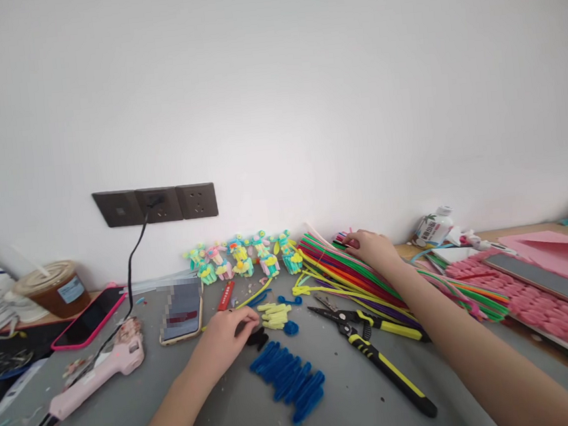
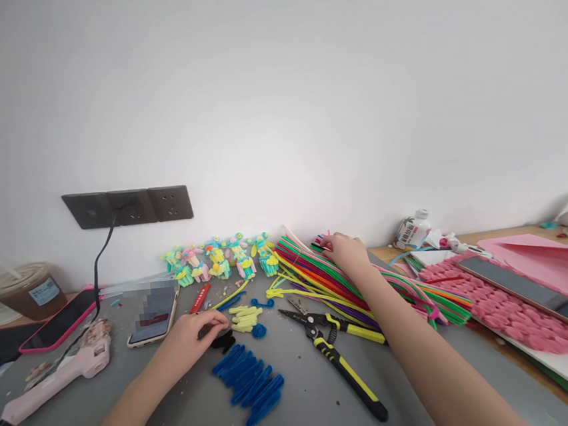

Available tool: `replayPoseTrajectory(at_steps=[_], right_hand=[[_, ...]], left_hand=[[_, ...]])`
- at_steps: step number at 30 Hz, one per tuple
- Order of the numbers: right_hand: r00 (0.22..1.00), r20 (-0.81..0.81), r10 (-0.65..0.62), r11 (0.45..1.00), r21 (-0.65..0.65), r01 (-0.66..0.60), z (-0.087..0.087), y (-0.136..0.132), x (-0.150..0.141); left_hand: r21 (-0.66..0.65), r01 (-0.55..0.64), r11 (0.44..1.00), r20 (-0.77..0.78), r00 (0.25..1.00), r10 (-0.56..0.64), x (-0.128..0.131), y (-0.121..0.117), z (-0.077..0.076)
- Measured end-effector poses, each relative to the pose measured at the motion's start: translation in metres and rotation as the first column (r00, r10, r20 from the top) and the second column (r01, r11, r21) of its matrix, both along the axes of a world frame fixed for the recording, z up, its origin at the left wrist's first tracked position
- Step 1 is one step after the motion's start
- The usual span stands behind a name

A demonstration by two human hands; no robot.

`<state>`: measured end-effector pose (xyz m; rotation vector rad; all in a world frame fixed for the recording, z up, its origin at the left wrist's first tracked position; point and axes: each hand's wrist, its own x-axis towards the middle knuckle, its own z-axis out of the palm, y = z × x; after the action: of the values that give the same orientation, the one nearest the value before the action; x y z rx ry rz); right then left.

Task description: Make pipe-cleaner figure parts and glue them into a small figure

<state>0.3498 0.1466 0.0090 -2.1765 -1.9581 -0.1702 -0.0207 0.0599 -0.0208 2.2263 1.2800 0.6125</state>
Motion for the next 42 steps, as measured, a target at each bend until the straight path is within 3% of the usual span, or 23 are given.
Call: replayPoseTrajectory(at_steps=[11, 27, 36, 42], right_hand=[[0.993, 0.048, -0.107, 0.989, -0.094, 0.111, 0.005, 0.013, 0.002], [0.998, 0.058, -0.038, 0.999, 0.037, 0.036, -0.003, 0.024, -0.014], [0.995, -0.068, -0.074, 0.987, 0.14, 0.083, 0.017, 0.026, -0.004], [0.988, -0.153, -0.027, 0.983, 0.173, 0.054, 0.031, 0.025, 0.009]], left_hand=[[-0.035, -0.013, 0.999, 0.039, 0.999, 0.014, 0.0, -0.001, 0.001], [-0.035, -0.021, 0.999, 0.02, 1.0, 0.022, 0.001, -0.003, 0.002], [-0.031, -0.025, 0.999, 0.002, 1.0, 0.025, 0.001, -0.003, 0.002], [-0.037, -0.019, 0.999, 0.019, 1.0, 0.02, 0.002, -0.003, 0.003]])
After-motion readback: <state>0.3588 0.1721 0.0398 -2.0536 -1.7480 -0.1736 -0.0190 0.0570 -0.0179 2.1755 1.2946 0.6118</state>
